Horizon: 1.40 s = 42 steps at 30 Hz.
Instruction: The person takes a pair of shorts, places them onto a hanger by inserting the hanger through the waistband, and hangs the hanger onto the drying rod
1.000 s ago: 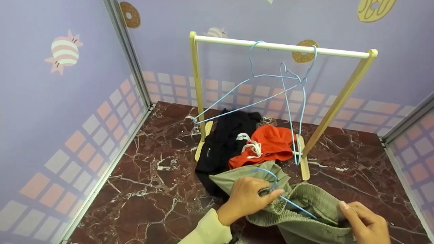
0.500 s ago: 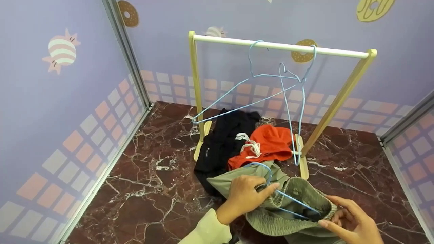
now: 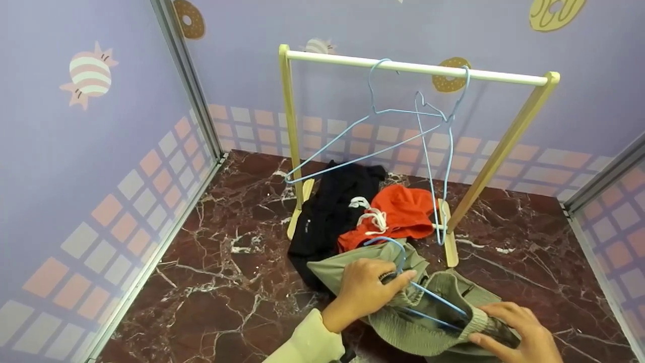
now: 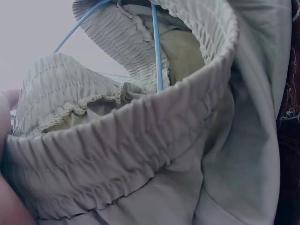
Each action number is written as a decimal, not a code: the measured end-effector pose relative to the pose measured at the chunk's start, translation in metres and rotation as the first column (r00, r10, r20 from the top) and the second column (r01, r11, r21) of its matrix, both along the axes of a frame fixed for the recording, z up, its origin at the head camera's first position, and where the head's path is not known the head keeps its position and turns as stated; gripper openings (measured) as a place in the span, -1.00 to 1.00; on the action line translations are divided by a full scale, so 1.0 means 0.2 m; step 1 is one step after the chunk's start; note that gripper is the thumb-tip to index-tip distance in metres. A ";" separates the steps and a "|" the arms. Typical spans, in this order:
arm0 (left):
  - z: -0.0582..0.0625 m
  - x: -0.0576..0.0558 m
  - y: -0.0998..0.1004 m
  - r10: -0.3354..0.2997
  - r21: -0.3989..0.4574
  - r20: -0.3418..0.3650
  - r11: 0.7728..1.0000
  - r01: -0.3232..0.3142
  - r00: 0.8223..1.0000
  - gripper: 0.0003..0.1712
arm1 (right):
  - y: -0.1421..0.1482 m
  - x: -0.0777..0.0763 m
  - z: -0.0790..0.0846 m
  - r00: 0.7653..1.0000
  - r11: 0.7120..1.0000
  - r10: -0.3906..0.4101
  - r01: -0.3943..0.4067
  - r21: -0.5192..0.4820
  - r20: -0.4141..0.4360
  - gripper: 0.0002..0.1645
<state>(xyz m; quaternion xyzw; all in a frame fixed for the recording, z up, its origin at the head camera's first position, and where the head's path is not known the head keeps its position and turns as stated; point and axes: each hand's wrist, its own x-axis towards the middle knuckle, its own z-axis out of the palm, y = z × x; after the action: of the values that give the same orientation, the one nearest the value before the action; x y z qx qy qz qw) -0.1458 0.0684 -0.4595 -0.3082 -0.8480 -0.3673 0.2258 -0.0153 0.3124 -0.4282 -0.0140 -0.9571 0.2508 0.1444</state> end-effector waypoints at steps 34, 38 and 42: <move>0.03 0.01 -0.01 -0.092 -0.015 0.010 0.996 0.092 0.996 -0.36 | 0.05 -0.09 -0.05 0.848 0.916 0.377 -0.401 -0.015 0.373 -0.70; 0.03 0.02 -0.02 -0.105 -0.028 0.019 0.994 0.105 0.994 -0.36 | 0.01 -0.11 -0.06 0.810 0.919 0.378 -0.387 -0.077 0.448 -0.69; 0.02 0.01 -0.02 -0.104 -0.028 0.009 0.994 0.104 0.995 -0.35 | -0.01 -0.12 -0.06 0.806 0.933 0.345 -0.348 -0.085 0.480 -0.61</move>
<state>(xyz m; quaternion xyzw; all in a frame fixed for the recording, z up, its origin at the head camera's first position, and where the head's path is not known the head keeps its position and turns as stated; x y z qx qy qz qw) -0.1441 0.0644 -0.4555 -0.3538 -0.8368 -0.3674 0.1988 -0.0385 0.3099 -0.4402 0.0986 -0.9494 0.2578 -0.1497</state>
